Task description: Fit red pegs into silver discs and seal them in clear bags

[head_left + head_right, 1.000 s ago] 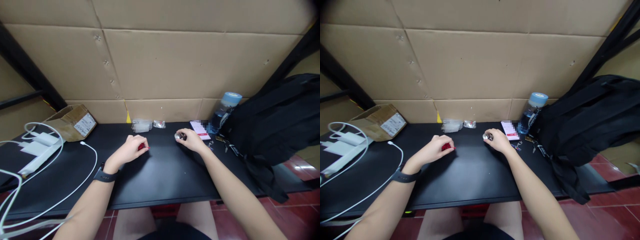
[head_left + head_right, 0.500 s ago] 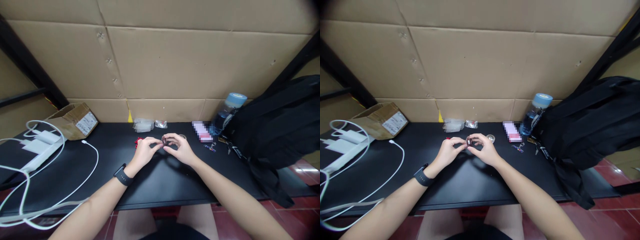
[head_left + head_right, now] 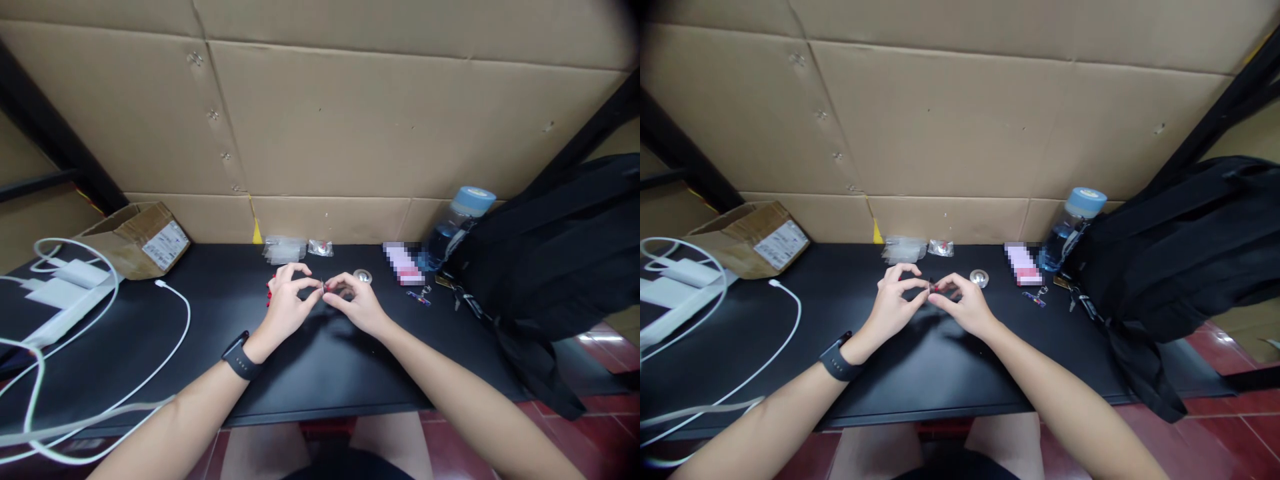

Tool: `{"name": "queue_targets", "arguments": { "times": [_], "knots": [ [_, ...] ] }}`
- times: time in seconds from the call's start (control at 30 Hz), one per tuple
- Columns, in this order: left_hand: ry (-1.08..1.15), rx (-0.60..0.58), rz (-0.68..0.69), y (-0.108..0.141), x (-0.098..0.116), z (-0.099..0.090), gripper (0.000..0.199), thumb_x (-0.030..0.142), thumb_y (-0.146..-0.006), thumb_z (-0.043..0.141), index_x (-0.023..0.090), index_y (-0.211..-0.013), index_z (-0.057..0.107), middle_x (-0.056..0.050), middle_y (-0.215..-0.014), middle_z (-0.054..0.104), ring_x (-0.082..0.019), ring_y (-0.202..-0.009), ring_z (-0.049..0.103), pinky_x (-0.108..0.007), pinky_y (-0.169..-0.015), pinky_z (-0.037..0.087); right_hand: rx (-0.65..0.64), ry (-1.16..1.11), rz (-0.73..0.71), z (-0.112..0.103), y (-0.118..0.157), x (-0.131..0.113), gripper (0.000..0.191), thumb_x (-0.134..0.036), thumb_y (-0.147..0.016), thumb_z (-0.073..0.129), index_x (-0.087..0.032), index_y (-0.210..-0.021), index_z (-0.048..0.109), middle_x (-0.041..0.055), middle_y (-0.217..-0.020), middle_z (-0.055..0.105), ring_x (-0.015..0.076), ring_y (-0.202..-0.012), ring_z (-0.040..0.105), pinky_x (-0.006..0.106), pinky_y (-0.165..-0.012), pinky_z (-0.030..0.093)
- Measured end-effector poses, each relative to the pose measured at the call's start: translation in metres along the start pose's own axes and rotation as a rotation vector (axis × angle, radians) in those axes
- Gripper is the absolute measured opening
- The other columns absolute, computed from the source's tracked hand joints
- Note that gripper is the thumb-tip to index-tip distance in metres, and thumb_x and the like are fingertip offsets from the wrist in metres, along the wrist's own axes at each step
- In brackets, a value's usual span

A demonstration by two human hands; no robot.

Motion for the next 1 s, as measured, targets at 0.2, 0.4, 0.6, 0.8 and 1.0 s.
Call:
{"name": "queue_targets", "arguments": {
  "times": [0.2,0.4,0.6,0.8,1.0],
  "knots": [
    [-0.055,0.005,0.018,0.002,0.006,-0.001,0.010,0.034,-0.089,0.072,0.029,-0.084,0.080,-0.006,-0.116,0.064,-0.031,-0.119,0.050,-0.049,-0.098,0.036,-0.108,0.202,-0.134,-0.005,-0.001,-0.009,0.021,-0.036,-0.104,0.049,-0.022,-0.094,0.062,0.0060,-0.104,0.064,0.0175,-0.093,0.062,0.030,-0.080,0.050],
    [-0.015,-0.015,-0.001,0.001,0.005,-0.004,0.015,0.024,-0.091,0.059,0.028,-0.096,0.073,-0.005,-0.114,0.067,-0.029,-0.119,0.051,-0.047,-0.098,0.036,-0.093,0.343,-0.171,-0.009,-0.001,-0.010,0.013,-0.026,-0.099,0.054,-0.022,-0.090,0.063,0.0081,-0.116,0.061,0.0216,-0.107,0.059,0.038,-0.094,0.048],
    [-0.058,-0.080,-0.022,-0.004,-0.002,-0.009,0.027,0.024,-0.089,0.054,0.030,-0.112,0.066,-0.005,-0.126,0.064,-0.031,-0.123,0.049,-0.047,-0.098,0.036,-0.089,0.520,-0.202,-0.019,-0.002,-0.011,0.008,-0.019,-0.090,0.061,-0.022,-0.083,0.063,0.0078,-0.119,0.061,0.0239,-0.109,0.055,0.043,-0.100,0.044],
    [-0.369,-0.139,0.013,-0.015,-0.047,-0.048,0.011,0.029,-0.083,0.062,0.025,-0.087,0.071,-0.005,-0.102,0.071,-0.029,-0.103,0.058,-0.041,-0.090,0.039,-0.188,0.628,-0.126,-0.023,-0.004,0.000,0.014,-0.027,-0.095,0.060,-0.023,-0.083,0.065,0.0056,-0.114,0.064,0.0218,-0.102,0.057,0.041,-0.096,0.043],
    [-0.324,-0.513,0.088,-0.014,-0.092,-0.062,0.013,0.034,-0.075,0.074,0.030,-0.086,0.079,-0.001,-0.089,0.070,-0.022,-0.087,0.064,-0.031,-0.079,0.043,-0.048,0.855,0.043,-0.051,-0.010,0.027,0.021,-0.029,-0.090,0.066,-0.025,-0.110,0.064,0.0086,-0.123,0.065,0.0292,-0.112,0.056,0.043,-0.091,0.040]
  ]
}}
Point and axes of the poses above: each hand's wrist, its own y-axis away from the middle knuckle, its own z-axis out of the palm, x = y × z, the point moved 4 cm from there along -y, towards the middle knuckle
